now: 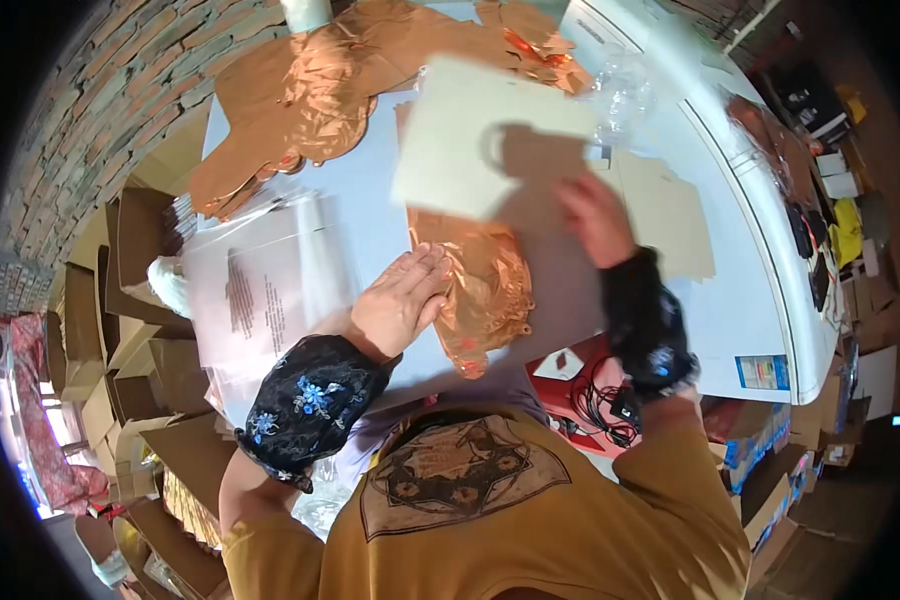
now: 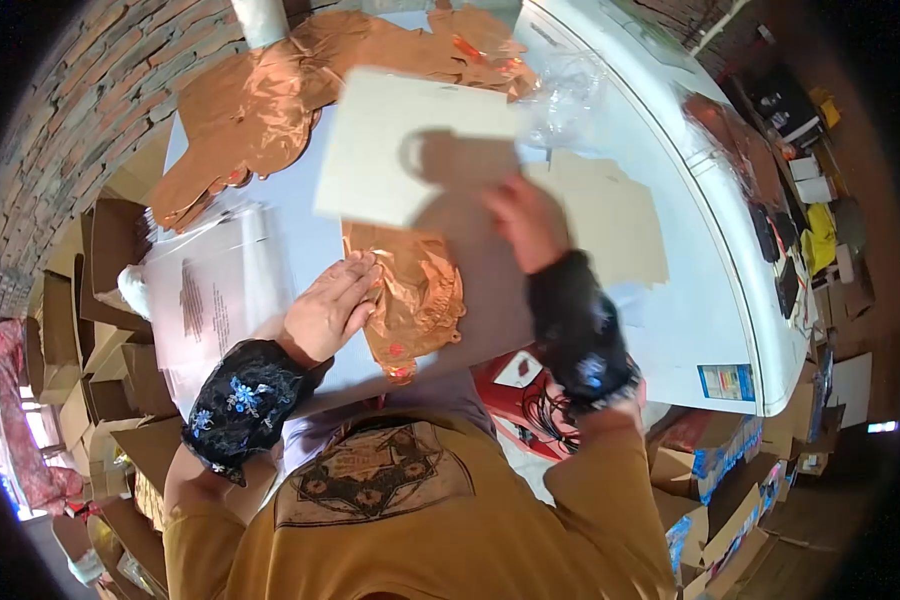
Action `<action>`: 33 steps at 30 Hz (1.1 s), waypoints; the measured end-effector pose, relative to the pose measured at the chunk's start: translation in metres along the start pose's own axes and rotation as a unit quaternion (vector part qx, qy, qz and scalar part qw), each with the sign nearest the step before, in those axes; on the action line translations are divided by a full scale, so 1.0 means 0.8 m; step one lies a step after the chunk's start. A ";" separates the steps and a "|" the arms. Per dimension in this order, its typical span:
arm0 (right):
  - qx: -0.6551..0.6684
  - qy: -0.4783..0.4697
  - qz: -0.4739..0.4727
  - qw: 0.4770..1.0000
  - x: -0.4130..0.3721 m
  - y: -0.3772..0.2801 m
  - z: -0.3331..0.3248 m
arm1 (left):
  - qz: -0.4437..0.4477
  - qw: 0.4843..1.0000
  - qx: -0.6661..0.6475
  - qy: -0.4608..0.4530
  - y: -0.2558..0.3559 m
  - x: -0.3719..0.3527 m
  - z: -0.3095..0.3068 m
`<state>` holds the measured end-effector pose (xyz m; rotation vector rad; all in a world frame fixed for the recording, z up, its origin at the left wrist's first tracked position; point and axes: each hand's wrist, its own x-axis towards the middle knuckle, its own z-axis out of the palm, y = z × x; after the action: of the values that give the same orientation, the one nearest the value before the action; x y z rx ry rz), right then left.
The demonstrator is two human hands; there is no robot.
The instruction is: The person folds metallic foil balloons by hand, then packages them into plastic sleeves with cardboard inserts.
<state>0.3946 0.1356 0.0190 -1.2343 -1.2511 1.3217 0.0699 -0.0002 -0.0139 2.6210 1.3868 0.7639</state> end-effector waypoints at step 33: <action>-0.462 -0.092 -0.479 0.741 0.057 0.056 0.129 | -0.311 0.939 -0.145 0.005 0.038 0.019 0.003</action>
<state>0.2887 0.1683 -0.0306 -0.7599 -2.3826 -0.0236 0.1013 -0.0060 -0.0015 1.7976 1.7955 0.8005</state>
